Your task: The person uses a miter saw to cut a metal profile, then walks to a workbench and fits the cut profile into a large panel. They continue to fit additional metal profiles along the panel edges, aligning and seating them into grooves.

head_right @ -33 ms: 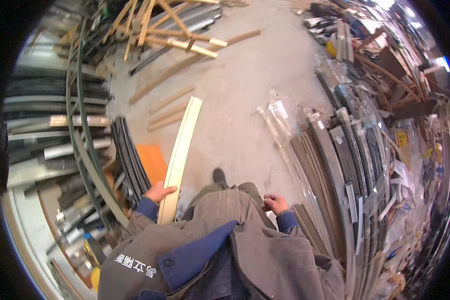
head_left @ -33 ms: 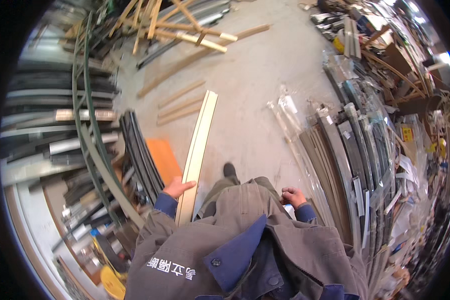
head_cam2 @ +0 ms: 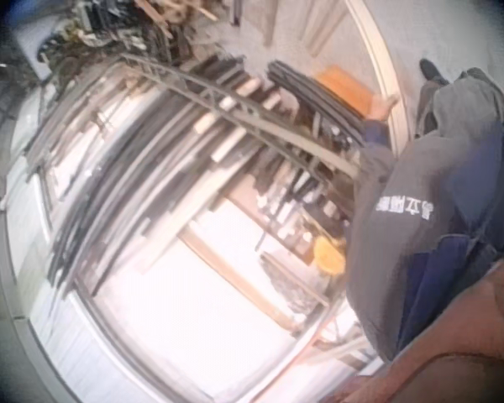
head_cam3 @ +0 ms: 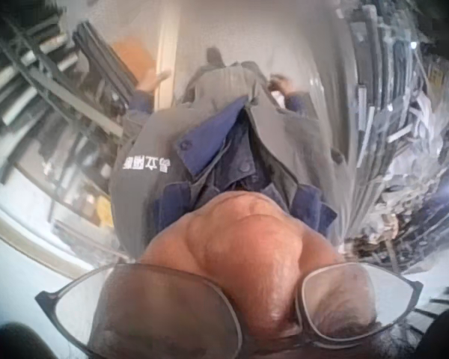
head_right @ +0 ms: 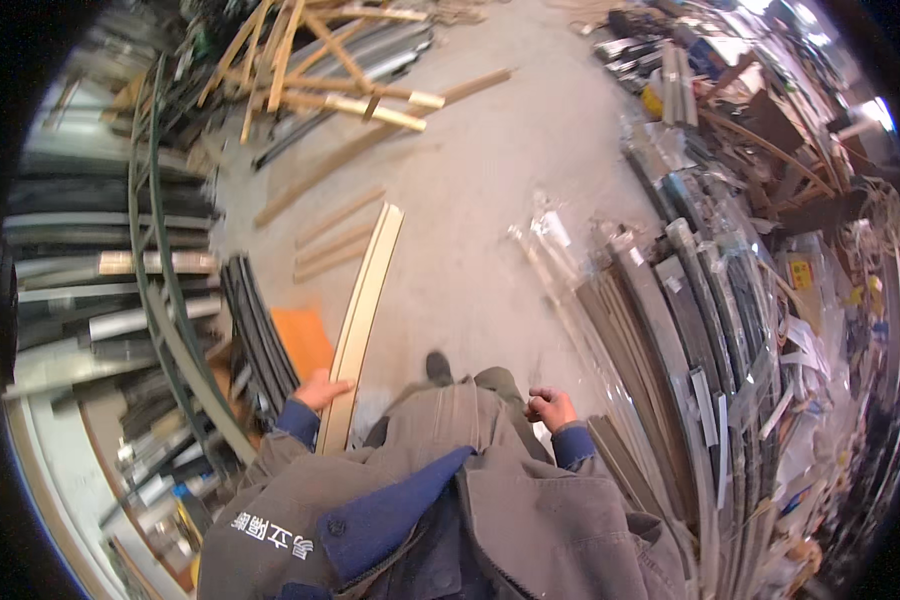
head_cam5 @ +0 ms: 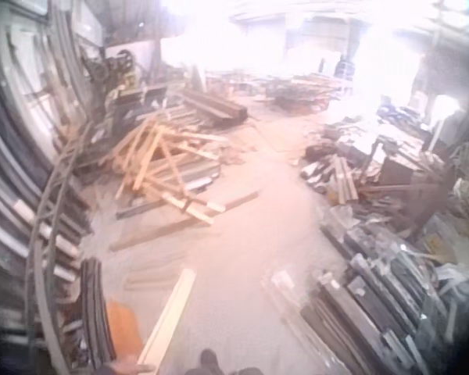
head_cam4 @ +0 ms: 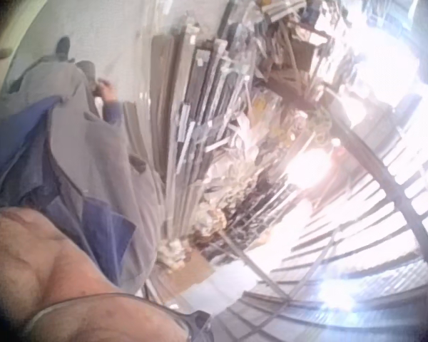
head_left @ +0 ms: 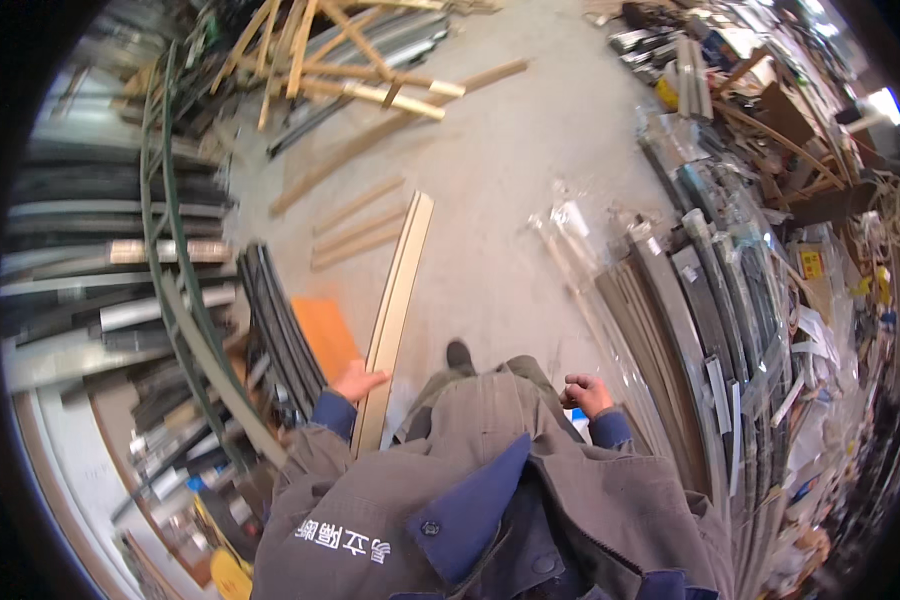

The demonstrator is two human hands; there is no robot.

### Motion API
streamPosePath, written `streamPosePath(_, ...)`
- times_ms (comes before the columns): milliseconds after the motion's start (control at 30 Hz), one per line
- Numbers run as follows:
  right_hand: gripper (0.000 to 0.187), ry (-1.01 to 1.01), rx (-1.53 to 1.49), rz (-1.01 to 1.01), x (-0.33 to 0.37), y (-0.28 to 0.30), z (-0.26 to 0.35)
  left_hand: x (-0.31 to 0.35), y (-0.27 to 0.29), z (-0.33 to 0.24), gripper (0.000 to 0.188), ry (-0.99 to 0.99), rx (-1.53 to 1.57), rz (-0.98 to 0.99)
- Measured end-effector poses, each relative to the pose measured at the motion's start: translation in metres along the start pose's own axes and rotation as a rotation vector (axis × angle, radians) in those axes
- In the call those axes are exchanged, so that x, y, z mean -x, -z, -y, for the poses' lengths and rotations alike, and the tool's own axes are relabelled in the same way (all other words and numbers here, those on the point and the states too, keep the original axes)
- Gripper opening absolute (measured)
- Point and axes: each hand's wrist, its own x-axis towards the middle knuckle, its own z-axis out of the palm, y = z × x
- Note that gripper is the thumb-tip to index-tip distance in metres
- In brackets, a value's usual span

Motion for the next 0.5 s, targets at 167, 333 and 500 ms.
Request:
streamPosePath(167,0.04,0.39,0.158,-0.155,-0.068,0.006,0.128,-0.123,0.043,-0.061,0.051,0.003,-0.337,-0.205)
streamPosePath(333,0.04,0.448,0.027,-0.299,-0.153,0.058,0.251,-0.228,0.059,-0.063,0.064,0.217,-0.55,-0.2)
streamPosePath(500,0.04,0.083,0.835,-0.389,-0.319,0.112,0.185,-0.332,0.076,-0.046,0.063,0.265,-0.761,-0.052)
